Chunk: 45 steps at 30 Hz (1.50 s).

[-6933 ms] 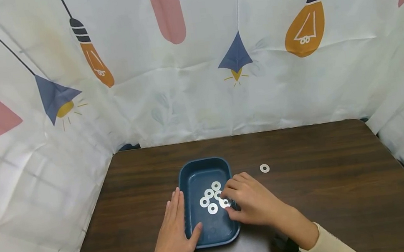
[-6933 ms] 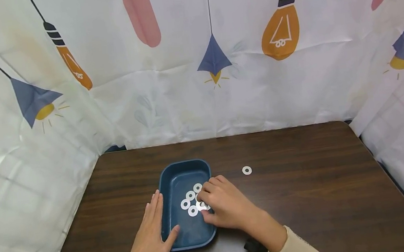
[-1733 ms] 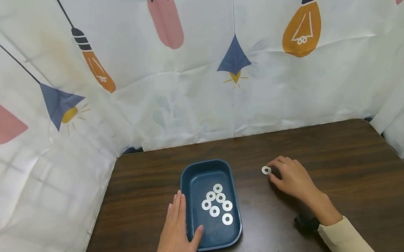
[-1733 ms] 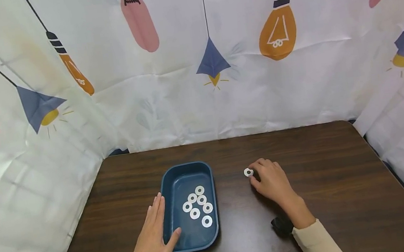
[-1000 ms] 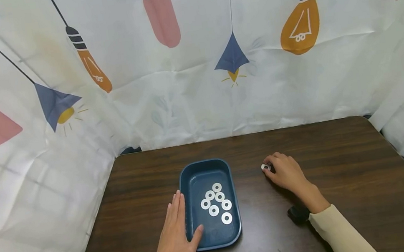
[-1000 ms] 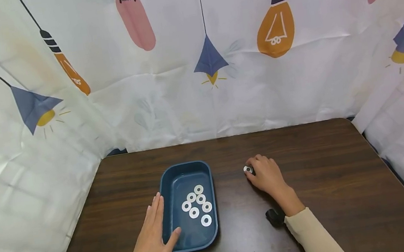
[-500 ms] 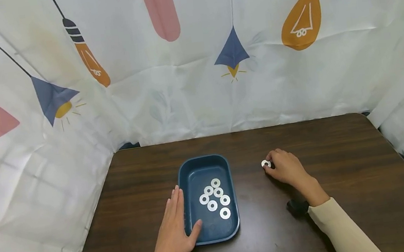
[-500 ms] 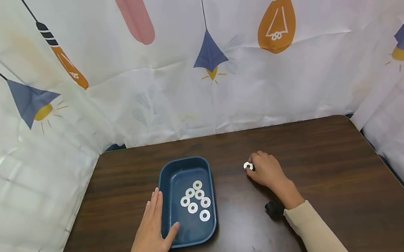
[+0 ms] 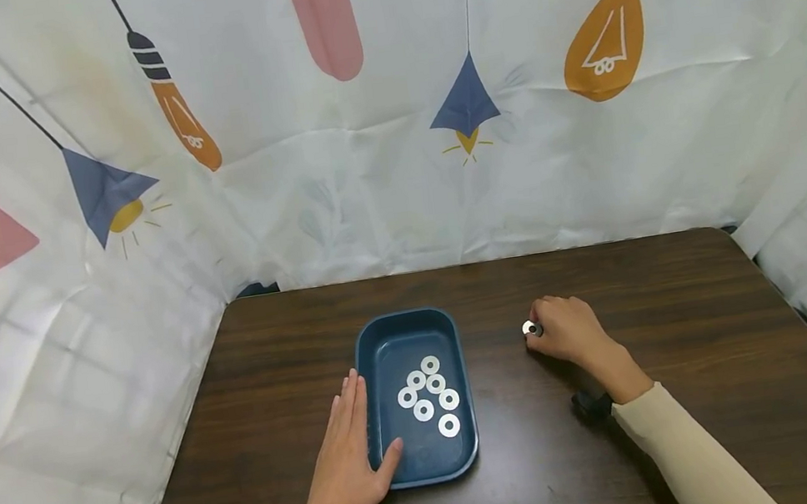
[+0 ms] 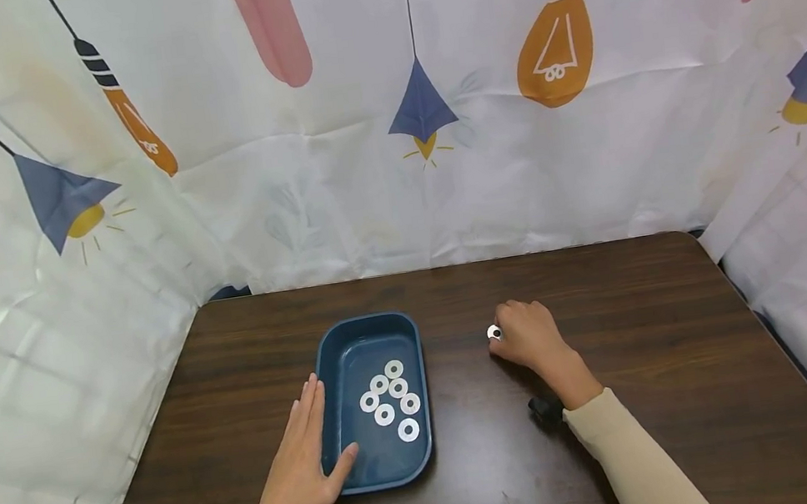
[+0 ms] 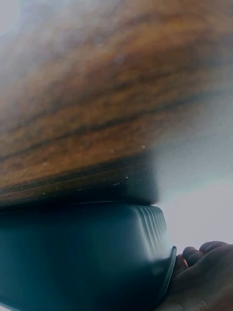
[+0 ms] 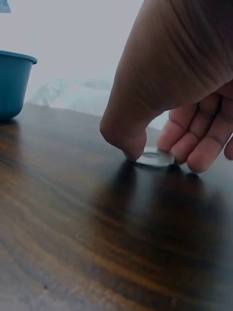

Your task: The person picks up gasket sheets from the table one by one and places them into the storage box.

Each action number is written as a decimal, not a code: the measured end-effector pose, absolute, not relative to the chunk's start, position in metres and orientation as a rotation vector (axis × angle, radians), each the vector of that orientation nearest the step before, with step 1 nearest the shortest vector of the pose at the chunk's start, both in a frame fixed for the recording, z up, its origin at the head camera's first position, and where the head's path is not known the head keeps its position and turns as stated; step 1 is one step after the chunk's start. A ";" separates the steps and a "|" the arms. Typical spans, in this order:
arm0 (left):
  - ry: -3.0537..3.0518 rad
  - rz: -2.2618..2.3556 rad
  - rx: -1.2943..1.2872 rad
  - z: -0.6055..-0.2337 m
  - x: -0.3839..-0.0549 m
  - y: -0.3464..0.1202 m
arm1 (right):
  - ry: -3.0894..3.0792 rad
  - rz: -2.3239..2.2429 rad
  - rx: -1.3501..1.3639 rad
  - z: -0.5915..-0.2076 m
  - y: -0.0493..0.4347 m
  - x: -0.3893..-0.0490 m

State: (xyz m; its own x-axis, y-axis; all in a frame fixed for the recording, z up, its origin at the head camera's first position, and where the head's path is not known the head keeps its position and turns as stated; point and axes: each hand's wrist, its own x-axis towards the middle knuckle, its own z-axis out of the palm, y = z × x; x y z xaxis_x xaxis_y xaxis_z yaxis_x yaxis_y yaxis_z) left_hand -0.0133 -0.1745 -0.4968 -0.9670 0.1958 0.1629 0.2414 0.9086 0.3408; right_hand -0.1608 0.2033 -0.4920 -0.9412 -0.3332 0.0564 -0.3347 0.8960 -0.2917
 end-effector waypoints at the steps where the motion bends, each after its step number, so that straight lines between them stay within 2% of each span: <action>1: -2.948 -0.548 -0.338 -0.497 -0.014 -0.175 | -3.070 0.469 0.544 -0.490 0.203 -0.162; 11: -2.946 -0.551 -0.337 -0.496 -0.014 -0.174 | -3.135 0.360 0.596 -0.476 0.197 -0.162; 18: -2.955 -0.555 -0.326 -0.497 -0.012 -0.174 | -3.022 0.309 0.581 -0.487 0.197 -0.152; 29: -2.966 -0.543 -0.309 -0.498 -0.010 -0.175 | -2.878 0.508 0.597 -0.511 0.206 -0.144; 45: -2.951 -0.561 -0.318 -0.497 -0.012 -0.174 | -2.800 0.546 0.636 -0.511 0.212 -0.143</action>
